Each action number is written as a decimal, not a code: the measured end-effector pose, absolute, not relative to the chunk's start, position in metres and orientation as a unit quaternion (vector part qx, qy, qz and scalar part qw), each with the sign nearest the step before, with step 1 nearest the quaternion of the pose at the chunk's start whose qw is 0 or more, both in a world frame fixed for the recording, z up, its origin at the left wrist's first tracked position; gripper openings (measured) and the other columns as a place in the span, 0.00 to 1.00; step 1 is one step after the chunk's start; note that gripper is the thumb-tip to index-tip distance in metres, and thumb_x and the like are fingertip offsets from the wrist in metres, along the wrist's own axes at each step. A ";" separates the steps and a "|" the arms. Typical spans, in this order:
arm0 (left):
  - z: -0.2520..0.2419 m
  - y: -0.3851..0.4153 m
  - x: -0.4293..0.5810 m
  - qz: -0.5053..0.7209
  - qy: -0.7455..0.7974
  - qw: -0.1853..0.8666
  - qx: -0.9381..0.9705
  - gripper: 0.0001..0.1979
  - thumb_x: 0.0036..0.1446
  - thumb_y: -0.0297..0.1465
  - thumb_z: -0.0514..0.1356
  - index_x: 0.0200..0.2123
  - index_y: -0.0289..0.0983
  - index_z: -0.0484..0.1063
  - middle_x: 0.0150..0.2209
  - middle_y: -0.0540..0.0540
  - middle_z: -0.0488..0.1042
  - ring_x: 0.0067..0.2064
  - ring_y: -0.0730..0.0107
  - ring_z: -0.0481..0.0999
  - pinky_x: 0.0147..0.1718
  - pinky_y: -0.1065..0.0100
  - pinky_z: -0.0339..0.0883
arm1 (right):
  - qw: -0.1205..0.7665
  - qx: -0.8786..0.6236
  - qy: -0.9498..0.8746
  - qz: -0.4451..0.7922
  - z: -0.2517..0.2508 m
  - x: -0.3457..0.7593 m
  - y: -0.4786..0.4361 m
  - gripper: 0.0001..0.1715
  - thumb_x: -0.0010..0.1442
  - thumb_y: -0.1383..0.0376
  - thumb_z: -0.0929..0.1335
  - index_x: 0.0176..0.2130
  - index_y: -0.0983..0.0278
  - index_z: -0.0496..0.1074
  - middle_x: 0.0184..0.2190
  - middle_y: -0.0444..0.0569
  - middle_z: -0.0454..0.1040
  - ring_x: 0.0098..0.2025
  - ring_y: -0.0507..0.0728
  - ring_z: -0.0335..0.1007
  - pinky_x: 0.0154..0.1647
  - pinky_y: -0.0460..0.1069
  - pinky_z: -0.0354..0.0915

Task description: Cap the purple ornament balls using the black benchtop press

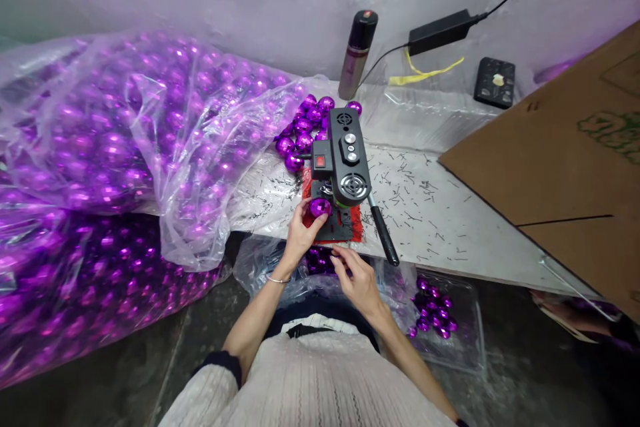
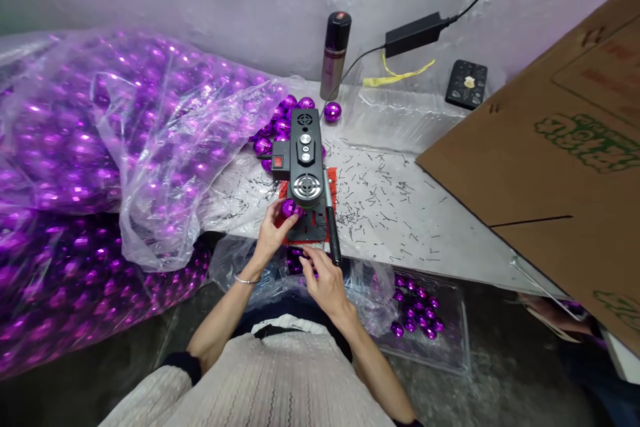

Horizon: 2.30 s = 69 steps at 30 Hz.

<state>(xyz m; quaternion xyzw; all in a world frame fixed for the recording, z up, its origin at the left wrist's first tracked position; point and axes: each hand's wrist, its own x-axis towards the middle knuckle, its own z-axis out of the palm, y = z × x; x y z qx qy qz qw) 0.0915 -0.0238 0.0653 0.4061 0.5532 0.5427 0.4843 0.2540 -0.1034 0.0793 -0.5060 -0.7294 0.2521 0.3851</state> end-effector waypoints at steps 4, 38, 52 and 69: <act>0.059 -0.019 0.095 0.483 0.601 0.357 0.528 0.28 0.53 0.38 0.72 0.55 0.39 0.72 0.51 0.40 0.79 0.55 0.54 0.78 0.59 0.51 0.69 | 0.369 -0.522 -0.732 0.236 0.072 0.268 -0.113 0.16 0.72 0.62 0.63 0.53 0.62 0.75 0.42 0.53 0.83 0.40 0.55 0.82 0.44 0.49 0.78; 0.049 -0.003 0.067 0.476 0.515 0.506 0.502 0.34 0.51 0.40 0.72 0.60 0.39 0.70 0.58 0.39 0.78 0.59 0.55 0.78 0.62 0.52 0.70 | 0.372 -0.522 -0.752 0.153 0.075 0.289 -0.111 0.16 0.68 0.70 0.63 0.53 0.63 0.72 0.44 0.53 0.83 0.41 0.57 0.83 0.44 0.51 0.78; 0.060 -0.015 0.085 0.400 0.562 0.249 0.680 0.29 0.57 0.39 0.71 0.59 0.39 0.70 0.56 0.38 0.74 0.58 0.54 0.76 0.58 0.54 0.71 | 0.433 -0.530 -0.719 0.124 0.087 0.292 -0.111 0.21 0.68 0.69 0.65 0.59 0.60 0.69 0.44 0.53 0.81 0.36 0.54 0.80 0.38 0.50 0.79; 0.030 -0.013 0.101 0.439 0.552 0.245 0.665 0.35 0.55 0.41 0.72 0.63 0.40 0.68 0.58 0.36 0.76 0.61 0.50 0.75 0.61 0.47 0.67 | 0.526 -0.393 -0.753 -0.046 0.159 0.273 -0.049 0.25 0.70 0.57 0.65 0.64 0.57 0.63 0.46 0.54 0.79 0.36 0.56 0.78 0.32 0.51 0.78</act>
